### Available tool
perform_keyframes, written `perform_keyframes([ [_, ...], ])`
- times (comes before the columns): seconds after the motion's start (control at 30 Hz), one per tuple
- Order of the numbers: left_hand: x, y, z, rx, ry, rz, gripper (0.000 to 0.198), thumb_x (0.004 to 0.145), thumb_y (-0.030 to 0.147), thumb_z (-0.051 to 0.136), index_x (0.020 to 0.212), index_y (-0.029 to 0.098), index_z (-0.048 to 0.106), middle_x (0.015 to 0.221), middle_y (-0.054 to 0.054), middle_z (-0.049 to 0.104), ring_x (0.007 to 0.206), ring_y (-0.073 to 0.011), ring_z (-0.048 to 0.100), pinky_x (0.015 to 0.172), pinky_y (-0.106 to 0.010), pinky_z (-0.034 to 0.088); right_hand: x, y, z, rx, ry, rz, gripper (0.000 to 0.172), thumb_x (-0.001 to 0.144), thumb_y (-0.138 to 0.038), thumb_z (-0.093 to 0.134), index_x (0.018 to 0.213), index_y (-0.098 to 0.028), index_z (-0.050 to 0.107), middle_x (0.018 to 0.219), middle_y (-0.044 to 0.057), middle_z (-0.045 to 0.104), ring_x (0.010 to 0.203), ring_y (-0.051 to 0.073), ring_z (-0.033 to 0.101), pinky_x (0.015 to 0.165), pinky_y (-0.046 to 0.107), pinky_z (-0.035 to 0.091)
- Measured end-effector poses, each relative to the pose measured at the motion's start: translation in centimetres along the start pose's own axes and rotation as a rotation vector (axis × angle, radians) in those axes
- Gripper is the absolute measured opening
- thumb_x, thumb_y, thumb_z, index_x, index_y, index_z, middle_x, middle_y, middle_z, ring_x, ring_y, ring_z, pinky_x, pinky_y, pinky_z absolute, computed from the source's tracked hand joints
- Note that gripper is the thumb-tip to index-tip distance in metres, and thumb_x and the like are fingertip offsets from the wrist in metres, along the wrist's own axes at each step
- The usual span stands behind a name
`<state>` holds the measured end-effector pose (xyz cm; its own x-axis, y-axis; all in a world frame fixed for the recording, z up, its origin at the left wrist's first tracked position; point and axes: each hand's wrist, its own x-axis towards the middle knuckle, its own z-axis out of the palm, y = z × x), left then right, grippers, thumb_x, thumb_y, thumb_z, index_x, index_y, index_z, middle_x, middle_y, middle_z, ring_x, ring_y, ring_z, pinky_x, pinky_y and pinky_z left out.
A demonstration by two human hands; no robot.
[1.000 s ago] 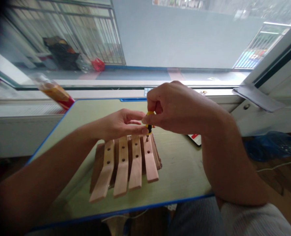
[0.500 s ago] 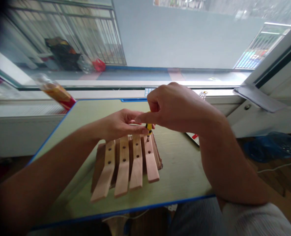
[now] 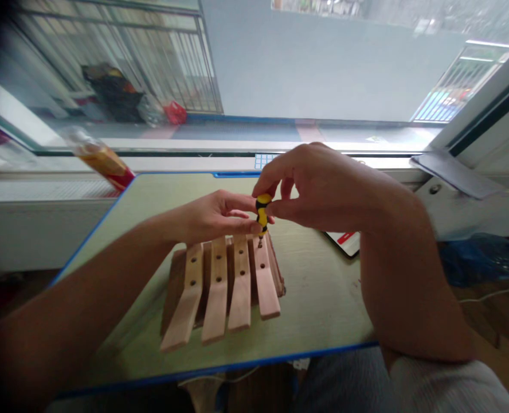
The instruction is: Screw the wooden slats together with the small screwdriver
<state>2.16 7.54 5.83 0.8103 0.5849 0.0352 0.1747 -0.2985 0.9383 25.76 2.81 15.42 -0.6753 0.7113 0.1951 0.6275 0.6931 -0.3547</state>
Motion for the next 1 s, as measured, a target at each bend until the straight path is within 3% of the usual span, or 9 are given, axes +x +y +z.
perform_keyframes([
  [0.17, -0.1, 0.3, 0.0, 0.034, -0.008, 0.024, 0.035, 0.091, 0.042, 0.077, 0.120, 0.023, 0.081, 0.119, -0.008, 0.079, 0.111, -0.0231, 0.073, 0.098, -0.033, 0.056, 0.0, 0.0, 0.1, -0.005, 0.005, -0.010, 0.021, 0.085, -0.015, 0.072, 0.102, -0.021, 0.083, 0.091, -0.001, 0.080, 0.075, 0.013, 0.068, 0.068, 0.029, 0.049],
  [0.3, -0.1, 0.5, 0.0, 0.054, -0.022, 0.034, 0.033, 0.089, 0.040, 0.079, 0.117, 0.024, 0.082, 0.117, -0.006, 0.079, 0.111, -0.0237, 0.073, 0.098, -0.033, 0.055, 0.1, -0.3, 0.2, -0.020, 0.016, 0.058, 0.012, 0.087, -0.024, 0.073, 0.092, -0.020, 0.082, 0.083, 0.001, 0.078, 0.070, 0.014, 0.065, 0.062, 0.031, 0.047],
  [0.53, 0.0, 0.2, 0.0, 0.053, -0.004, 0.010, 0.036, 0.090, 0.047, 0.076, 0.114, 0.020, 0.081, 0.112, -0.008, 0.080, 0.106, -0.0232, 0.073, 0.091, -0.032, 0.056, 0.2, -0.6, 0.4, -0.090, 0.039, 0.116, 0.011, 0.086, -0.031, 0.076, 0.084, -0.021, 0.080, 0.073, -0.002, 0.072, 0.062, 0.011, 0.057, 0.059, 0.031, 0.039],
  [0.77, -0.2, 0.7, 0.0, 0.085, 0.003, -0.001, 0.035, 0.091, 0.047, 0.075, 0.110, 0.019, 0.080, 0.105, -0.006, 0.079, 0.097, -0.0205, 0.073, 0.081, -0.028, 0.055, 0.4, -0.9, 0.5, -0.195, 0.048, 0.203, 0.026, 0.085, -0.045, 0.076, 0.076, -0.020, 0.072, 0.065, -0.001, 0.063, 0.056, 0.010, 0.044, 0.055, 0.033, 0.030],
  [1.0, -0.1, 0.6, 0.0, 0.079, 0.008, 0.022, 0.031, 0.089, 0.044, 0.078, 0.106, 0.018, 0.079, 0.100, -0.005, 0.078, 0.093, -0.0189, 0.071, 0.079, -0.027, 0.054, 0.8, -0.8, 1.0, -0.240, 0.058, 0.222, 0.046, 0.087, -0.053, 0.072, 0.060, -0.023, 0.052, 0.056, -0.003, 0.046, 0.056, 0.012, 0.031, 0.057, 0.035, 0.023],
])
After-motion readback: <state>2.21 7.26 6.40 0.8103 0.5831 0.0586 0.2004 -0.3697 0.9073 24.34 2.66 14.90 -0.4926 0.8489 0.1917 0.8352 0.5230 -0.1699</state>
